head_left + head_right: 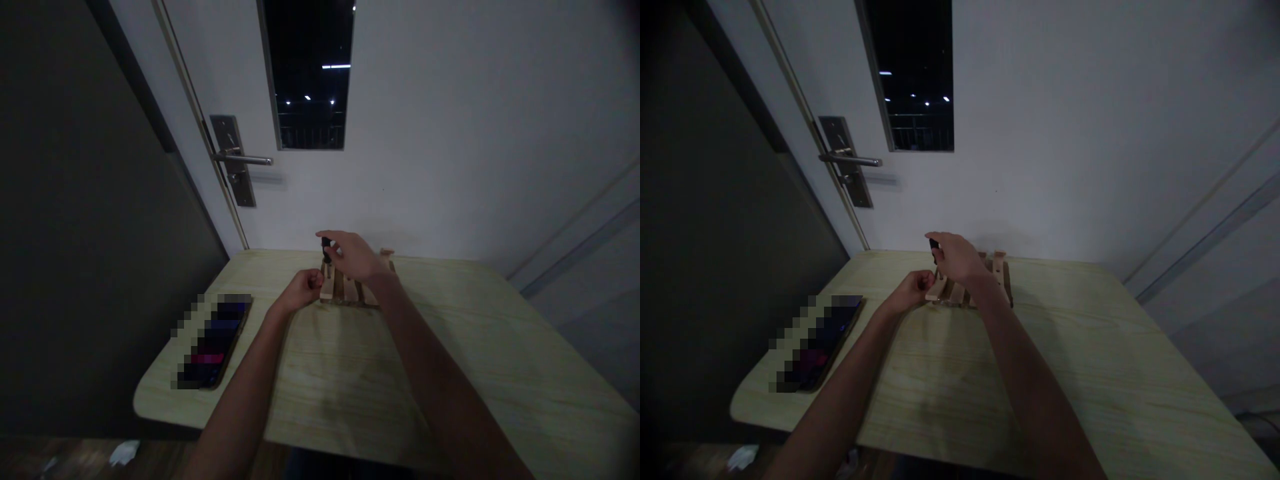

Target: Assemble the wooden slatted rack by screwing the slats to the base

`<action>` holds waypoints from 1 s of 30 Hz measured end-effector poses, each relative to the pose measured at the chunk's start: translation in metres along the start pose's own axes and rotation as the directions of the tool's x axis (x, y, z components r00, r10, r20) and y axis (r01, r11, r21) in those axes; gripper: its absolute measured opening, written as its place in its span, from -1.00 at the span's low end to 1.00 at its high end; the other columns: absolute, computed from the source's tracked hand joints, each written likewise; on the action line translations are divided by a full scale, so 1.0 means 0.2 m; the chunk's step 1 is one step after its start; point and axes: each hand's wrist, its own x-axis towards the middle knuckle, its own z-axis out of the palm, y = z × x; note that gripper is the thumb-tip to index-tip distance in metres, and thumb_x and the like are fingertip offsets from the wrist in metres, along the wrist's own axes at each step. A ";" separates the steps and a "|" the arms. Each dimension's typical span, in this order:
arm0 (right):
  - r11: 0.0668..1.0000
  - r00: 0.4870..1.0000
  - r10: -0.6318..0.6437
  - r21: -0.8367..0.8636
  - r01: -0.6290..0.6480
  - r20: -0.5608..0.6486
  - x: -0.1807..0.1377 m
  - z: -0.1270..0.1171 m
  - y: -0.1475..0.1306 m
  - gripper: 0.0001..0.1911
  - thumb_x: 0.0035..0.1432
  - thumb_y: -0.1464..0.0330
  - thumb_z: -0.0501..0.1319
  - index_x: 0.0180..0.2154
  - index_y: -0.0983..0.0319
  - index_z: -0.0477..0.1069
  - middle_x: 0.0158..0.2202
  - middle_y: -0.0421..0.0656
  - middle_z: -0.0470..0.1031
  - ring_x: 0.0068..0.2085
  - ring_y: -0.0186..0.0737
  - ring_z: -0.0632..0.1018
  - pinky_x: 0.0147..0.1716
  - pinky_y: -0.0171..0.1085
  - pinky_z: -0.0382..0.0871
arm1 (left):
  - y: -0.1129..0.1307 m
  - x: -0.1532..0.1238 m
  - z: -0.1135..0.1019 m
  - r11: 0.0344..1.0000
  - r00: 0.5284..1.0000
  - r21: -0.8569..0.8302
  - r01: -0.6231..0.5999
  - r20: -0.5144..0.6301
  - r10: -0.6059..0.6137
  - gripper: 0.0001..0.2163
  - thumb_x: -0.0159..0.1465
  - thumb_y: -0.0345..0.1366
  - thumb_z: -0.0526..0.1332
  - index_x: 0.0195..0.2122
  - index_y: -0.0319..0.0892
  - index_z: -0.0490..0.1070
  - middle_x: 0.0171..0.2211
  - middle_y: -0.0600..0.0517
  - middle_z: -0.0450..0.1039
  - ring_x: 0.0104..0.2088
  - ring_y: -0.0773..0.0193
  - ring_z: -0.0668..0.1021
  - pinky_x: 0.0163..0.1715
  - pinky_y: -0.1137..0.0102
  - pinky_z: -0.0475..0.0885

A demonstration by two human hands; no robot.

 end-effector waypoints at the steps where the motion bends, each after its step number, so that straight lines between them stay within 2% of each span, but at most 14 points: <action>1: 1.000 1.000 -0.002 -0.003 0.003 0.009 0.00 0.00 0.00 -0.59 0.13 0.53 0.07 0.01 0.16 0.36 -0.08 -0.10 0.50 -0.29 -0.29 0.51 -0.15 -0.24 0.34 | 0.00 0.00 0.00 1.000 1.000 -0.002 0.001 -0.001 -0.001 -0.80 -0.12 -0.39 0.24 -0.62 -0.22 0.15 -0.63 0.20 0.13 -0.58 0.52 0.18 -0.56 0.54 0.06; 5: 0.997 1.000 0.009 -0.081 -0.008 0.012 0.00 -0.02 -0.01 -0.68 0.13 0.47 0.12 -0.08 0.09 0.39 -0.28 -0.19 0.53 -0.34 -0.29 0.49 -0.29 -0.29 0.31 | -0.01 0.00 0.00 0.999 1.000 -0.041 0.011 0.018 -0.011 -0.79 -0.12 -0.38 0.26 -0.61 -0.23 0.17 -0.63 0.20 0.15 -0.59 0.52 0.19 -0.56 0.54 0.06; 8: 0.991 0.999 0.028 -0.128 -0.032 -0.031 0.00 -0.03 -0.01 -0.81 0.11 0.40 0.19 -0.18 0.13 0.40 -0.30 -0.18 0.51 -0.34 -0.28 0.47 -0.31 -0.29 0.28 | -0.01 0.00 0.00 0.999 0.999 -0.047 0.028 0.019 -0.027 -0.81 -0.12 -0.38 0.25 -0.60 -0.23 0.18 -0.63 0.20 0.16 -0.60 0.52 0.18 -0.57 0.54 0.04; 11: 0.989 0.997 0.050 -0.137 -0.058 -0.064 0.01 -0.02 0.00 -0.85 0.11 0.36 0.22 -0.22 0.15 0.40 -0.29 -0.16 0.51 -0.30 -0.25 0.48 -0.29 -0.28 0.28 | -0.01 0.00 -0.01 0.999 1.000 -0.028 0.023 0.012 -0.023 -0.81 -0.12 -0.39 0.24 -0.61 -0.23 0.18 -0.63 0.20 0.15 -0.60 0.52 0.17 -0.58 0.54 0.03; 17: 0.995 0.998 0.027 -0.091 -0.032 -0.060 0.00 0.00 0.02 -0.73 0.21 0.42 0.08 -0.06 0.20 0.40 -0.10 -0.06 0.51 -0.16 -0.21 0.49 -0.13 -0.23 0.31 | -0.01 0.00 0.00 0.998 0.999 -0.050 0.035 0.025 -0.034 -0.79 -0.11 -0.34 0.27 -0.59 -0.24 0.19 -0.63 0.19 0.16 -0.59 0.52 0.19 -0.57 0.56 0.07; 20: 0.999 0.999 0.003 -0.043 -0.005 -0.032 0.00 0.00 0.01 -0.65 0.17 0.49 0.07 -0.01 0.21 0.38 -0.06 -0.07 0.50 -0.18 -0.25 0.51 -0.11 -0.25 0.32 | 0.00 0.00 0.00 0.998 0.999 -0.061 0.034 0.015 -0.033 -0.80 -0.12 -0.36 0.26 -0.60 -0.23 0.19 -0.64 0.19 0.16 -0.59 0.53 0.19 -0.58 0.56 0.06; 25: 1.000 1.000 0.019 -0.025 -0.019 -0.018 0.00 -0.03 -0.01 -0.64 0.13 0.49 0.11 -0.04 0.10 0.38 -0.24 -0.18 0.54 -0.33 -0.29 0.51 -0.27 -0.29 0.32 | -0.01 0.00 0.01 0.996 1.000 -0.083 0.028 -0.006 -0.029 -0.81 -0.14 -0.39 0.24 -0.62 -0.23 0.17 -0.65 0.20 0.14 -0.60 0.53 0.18 -0.59 0.57 0.05; 30: 0.995 0.994 0.059 -0.074 -0.065 -0.087 0.00 -0.03 -0.01 -0.85 0.09 0.38 0.22 -0.23 0.13 0.44 -0.34 -0.18 0.53 -0.32 -0.27 0.49 -0.32 -0.30 0.28 | 0.00 0.00 0.00 0.997 1.000 -0.074 0.023 0.005 -0.022 -0.85 -0.13 -0.40 0.21 -0.63 -0.23 0.18 -0.66 0.20 0.14 -0.61 0.53 0.18 -0.59 0.56 0.05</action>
